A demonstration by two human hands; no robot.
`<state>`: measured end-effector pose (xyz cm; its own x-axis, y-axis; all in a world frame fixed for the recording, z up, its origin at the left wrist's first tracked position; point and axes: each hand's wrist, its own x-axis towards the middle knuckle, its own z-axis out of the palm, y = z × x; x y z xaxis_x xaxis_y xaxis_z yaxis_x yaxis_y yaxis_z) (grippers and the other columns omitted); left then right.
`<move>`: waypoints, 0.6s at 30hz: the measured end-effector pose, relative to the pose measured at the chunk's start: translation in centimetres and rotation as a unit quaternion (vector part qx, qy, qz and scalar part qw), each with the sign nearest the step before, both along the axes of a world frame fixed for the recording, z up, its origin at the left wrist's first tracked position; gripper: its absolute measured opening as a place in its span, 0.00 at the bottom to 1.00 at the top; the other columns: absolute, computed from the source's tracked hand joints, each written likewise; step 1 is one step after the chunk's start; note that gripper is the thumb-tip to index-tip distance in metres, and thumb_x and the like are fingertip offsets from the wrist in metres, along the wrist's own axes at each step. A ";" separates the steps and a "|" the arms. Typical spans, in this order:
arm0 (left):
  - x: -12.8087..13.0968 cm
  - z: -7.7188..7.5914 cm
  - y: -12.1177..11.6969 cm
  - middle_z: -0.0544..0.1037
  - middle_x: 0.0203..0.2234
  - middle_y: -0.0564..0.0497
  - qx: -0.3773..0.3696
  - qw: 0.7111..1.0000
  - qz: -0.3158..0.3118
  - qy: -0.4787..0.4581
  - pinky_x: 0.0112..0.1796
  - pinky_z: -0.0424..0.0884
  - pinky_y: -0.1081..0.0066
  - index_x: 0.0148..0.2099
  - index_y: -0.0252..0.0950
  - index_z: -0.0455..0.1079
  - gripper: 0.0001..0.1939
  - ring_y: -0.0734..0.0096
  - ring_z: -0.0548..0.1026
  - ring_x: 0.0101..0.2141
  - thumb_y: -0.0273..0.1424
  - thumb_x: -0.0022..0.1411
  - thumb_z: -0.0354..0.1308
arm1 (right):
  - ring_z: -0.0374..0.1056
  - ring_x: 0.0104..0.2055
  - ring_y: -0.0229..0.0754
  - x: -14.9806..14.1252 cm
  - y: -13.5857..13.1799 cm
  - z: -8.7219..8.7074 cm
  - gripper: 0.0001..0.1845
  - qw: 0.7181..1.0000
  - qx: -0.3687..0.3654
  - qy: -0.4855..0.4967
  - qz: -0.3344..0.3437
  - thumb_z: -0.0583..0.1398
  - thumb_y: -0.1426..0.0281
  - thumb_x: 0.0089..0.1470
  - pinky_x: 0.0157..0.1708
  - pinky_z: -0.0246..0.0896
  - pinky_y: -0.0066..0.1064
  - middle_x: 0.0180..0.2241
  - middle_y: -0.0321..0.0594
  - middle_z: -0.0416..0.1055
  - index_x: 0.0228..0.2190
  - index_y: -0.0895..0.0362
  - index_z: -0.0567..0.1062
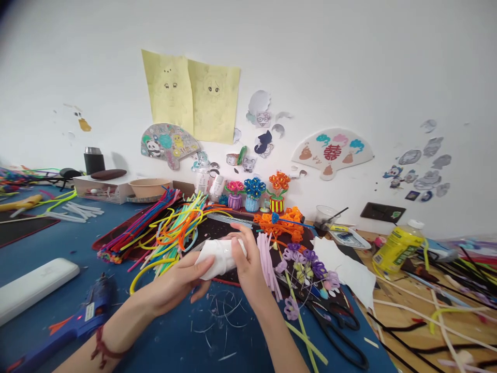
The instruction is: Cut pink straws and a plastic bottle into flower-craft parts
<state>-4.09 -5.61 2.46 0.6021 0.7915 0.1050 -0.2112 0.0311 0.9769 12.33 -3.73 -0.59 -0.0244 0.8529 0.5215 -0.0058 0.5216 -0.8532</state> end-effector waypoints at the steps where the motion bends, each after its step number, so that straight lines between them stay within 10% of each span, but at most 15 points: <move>1: 0.1 -0.1 0.0 0.62 0.25 0.57 -0.016 1.000 -0.007 -0.025 0.16 0.52 0.77 0.34 0.33 0.65 0.19 0.84 0.56 0.17 0.46 0.59 0.59 | 0.69 0.44 0.45 -0.1 -0.1 0.1 0.22 0.999 0.032 -0.004 -0.026 0.52 0.55 0.60 0.42 0.66 0.34 0.41 0.43 0.71 0.50 0.54 0.65; 10: -0.3 0.5 0.2 0.69 0.30 0.50 -0.131 0.975 -0.013 -0.180 0.14 0.46 0.79 0.45 0.32 0.68 0.17 0.84 0.55 0.18 0.38 0.58 0.62 | 0.67 0.46 0.47 0.4 -1.0 0.5 0.22 0.991 0.093 -0.089 -0.042 0.57 0.55 0.55 0.45 0.64 0.35 0.47 0.44 0.68 0.48 0.54 0.68; 18: -1.1 0.1 0.0 0.56 0.20 0.59 0.036 0.997 0.069 -0.002 0.20 0.46 0.76 0.36 0.33 0.69 0.21 0.81 0.48 0.20 0.49 0.59 0.59 | 0.60 0.59 0.48 0.6 -0.4 0.6 0.36 0.994 0.002 -0.021 0.107 0.60 0.59 0.56 0.55 0.61 0.41 0.60 0.45 0.58 0.61 0.49 0.54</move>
